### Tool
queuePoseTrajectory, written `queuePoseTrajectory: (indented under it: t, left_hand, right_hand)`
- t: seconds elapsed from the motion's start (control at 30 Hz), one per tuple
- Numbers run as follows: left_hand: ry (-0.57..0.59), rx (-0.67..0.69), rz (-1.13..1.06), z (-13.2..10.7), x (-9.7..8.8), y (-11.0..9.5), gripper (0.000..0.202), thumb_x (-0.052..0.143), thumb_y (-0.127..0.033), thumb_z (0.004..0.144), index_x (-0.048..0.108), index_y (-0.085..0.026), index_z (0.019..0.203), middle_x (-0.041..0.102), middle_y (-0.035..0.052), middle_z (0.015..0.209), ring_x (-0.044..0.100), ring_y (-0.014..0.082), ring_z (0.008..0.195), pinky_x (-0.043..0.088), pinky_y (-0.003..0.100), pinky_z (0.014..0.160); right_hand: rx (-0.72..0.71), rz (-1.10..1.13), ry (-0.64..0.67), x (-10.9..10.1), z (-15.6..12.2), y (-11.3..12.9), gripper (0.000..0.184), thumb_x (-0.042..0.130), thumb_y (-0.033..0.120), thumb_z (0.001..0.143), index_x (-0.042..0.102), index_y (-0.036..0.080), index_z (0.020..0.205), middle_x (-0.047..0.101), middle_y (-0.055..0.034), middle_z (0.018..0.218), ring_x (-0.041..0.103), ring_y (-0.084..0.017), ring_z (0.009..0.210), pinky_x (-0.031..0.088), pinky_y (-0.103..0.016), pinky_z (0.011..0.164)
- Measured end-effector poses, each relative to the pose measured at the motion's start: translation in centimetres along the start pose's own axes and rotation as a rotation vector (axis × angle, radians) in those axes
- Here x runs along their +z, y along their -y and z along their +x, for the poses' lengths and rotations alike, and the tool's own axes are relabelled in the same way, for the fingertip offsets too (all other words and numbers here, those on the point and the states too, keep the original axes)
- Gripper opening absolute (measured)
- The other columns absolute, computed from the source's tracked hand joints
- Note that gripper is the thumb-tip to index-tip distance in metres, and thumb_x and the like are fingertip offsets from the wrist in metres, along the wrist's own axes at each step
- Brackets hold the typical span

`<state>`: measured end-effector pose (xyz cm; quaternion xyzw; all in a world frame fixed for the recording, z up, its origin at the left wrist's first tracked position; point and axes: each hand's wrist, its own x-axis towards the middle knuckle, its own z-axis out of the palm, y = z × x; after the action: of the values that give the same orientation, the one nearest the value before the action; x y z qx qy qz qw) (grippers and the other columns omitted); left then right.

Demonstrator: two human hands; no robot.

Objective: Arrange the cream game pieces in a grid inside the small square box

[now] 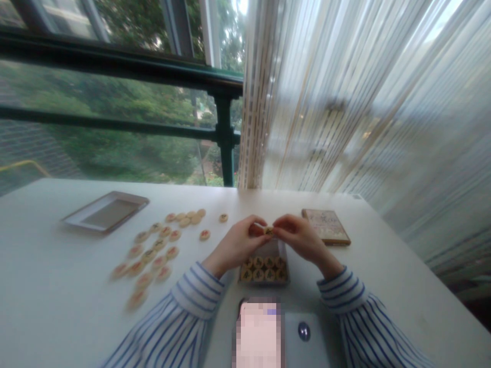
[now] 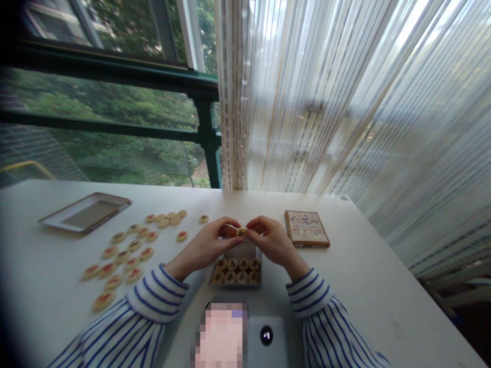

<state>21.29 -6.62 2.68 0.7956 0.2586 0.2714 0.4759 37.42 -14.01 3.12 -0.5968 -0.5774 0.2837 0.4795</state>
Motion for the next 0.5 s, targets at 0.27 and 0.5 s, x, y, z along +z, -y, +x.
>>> queuePoseTrajectory:
  t: [0.27,0.5]
  left_hand:
    - [0.011,-0.037,-0.090,0.19,-0.38,-0.18,0.029,0.061,-0.031,0.072,0.054,-0.014,0.094,0.066,0.0037,0.074,0.061,0.0149,0.068,0.045,0.026,0.060]
    - [0.031,-0.027,-0.135,0.29,-0.43,0.09,0.030,0.061,-0.034,0.072,0.058,-0.013,0.092,0.067,0.0063,0.080,0.062,0.0170,0.075,0.048,0.028,0.066]
  right_hand:
    - [-0.012,-0.007,0.008,-0.01,0.01,-0.21,0.021,0.061,0.033,0.073,0.060,0.015,0.082,0.065,-0.0042,0.076,0.059,-0.013,0.070,0.048,-0.027,0.066]
    - [-0.018,0.003,0.035,-0.03,0.03,-0.30,0.021,0.060,0.034,0.074,0.061,0.015,0.083,0.065,-0.0048,0.078,0.060,-0.014,0.071,0.047,-0.027,0.065]
